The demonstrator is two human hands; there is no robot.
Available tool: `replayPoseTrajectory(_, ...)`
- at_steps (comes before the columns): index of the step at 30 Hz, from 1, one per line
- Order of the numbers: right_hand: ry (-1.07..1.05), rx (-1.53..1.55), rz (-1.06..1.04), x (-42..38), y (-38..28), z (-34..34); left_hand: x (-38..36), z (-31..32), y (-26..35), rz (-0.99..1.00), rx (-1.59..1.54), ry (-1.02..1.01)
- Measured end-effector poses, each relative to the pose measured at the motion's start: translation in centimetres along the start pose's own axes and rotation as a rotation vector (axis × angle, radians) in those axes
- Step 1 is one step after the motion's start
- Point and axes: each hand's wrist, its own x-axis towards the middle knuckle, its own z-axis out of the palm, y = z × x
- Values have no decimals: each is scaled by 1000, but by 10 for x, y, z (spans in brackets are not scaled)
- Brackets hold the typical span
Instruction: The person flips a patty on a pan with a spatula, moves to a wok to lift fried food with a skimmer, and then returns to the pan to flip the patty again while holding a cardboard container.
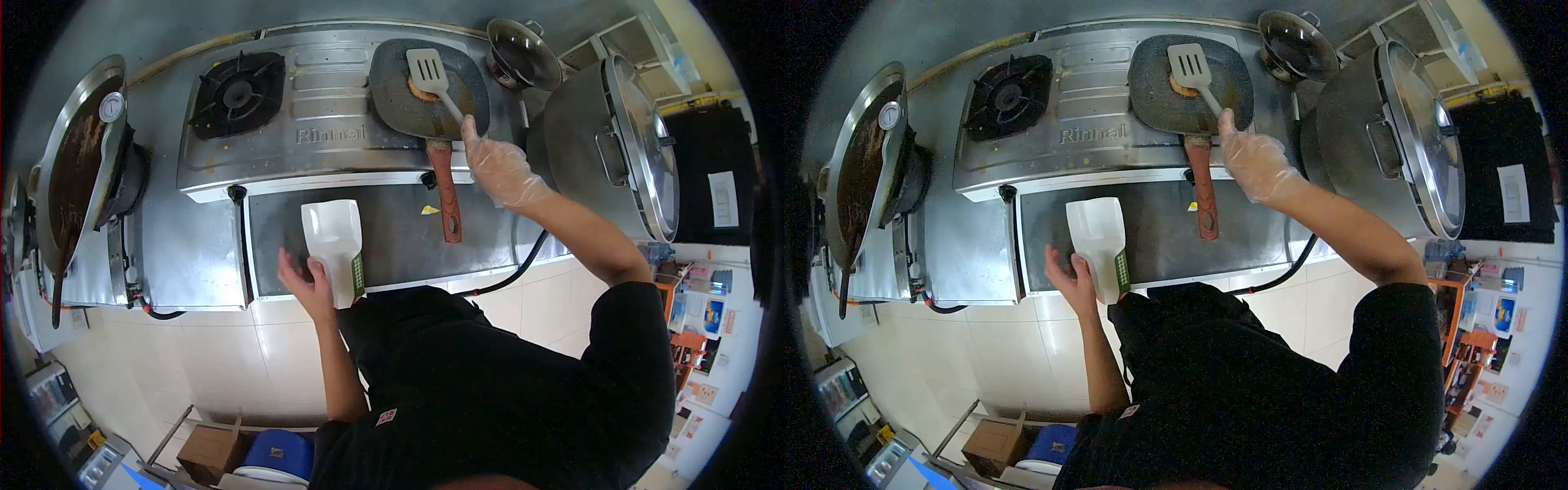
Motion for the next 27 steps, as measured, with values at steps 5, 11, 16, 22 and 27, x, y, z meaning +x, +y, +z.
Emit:
replayPoseTrajectory(5, 29, 0, -23, 1, 0, 2, -34, 29, 105, -10, -435, -592)
replayPoseTrajectory(11, 26, -13, -118, -6, 15, -16, -61, 99, 164, -730, -980, -1189)
replayPoseTrajectory(16, -26, 25, -73, -4, -11, -14, -76, 116, 148, -700, -983, -1206)
replayPoseTrajectory(22, -43, 65, -52, 4, -10, -19, -66, 114, 152, -672, -1007, -1237)
replayPoseTrajectory(27, -22, 71, -75, -1, 11, -28, -65, 104, 153, -659, -1022, -1230)
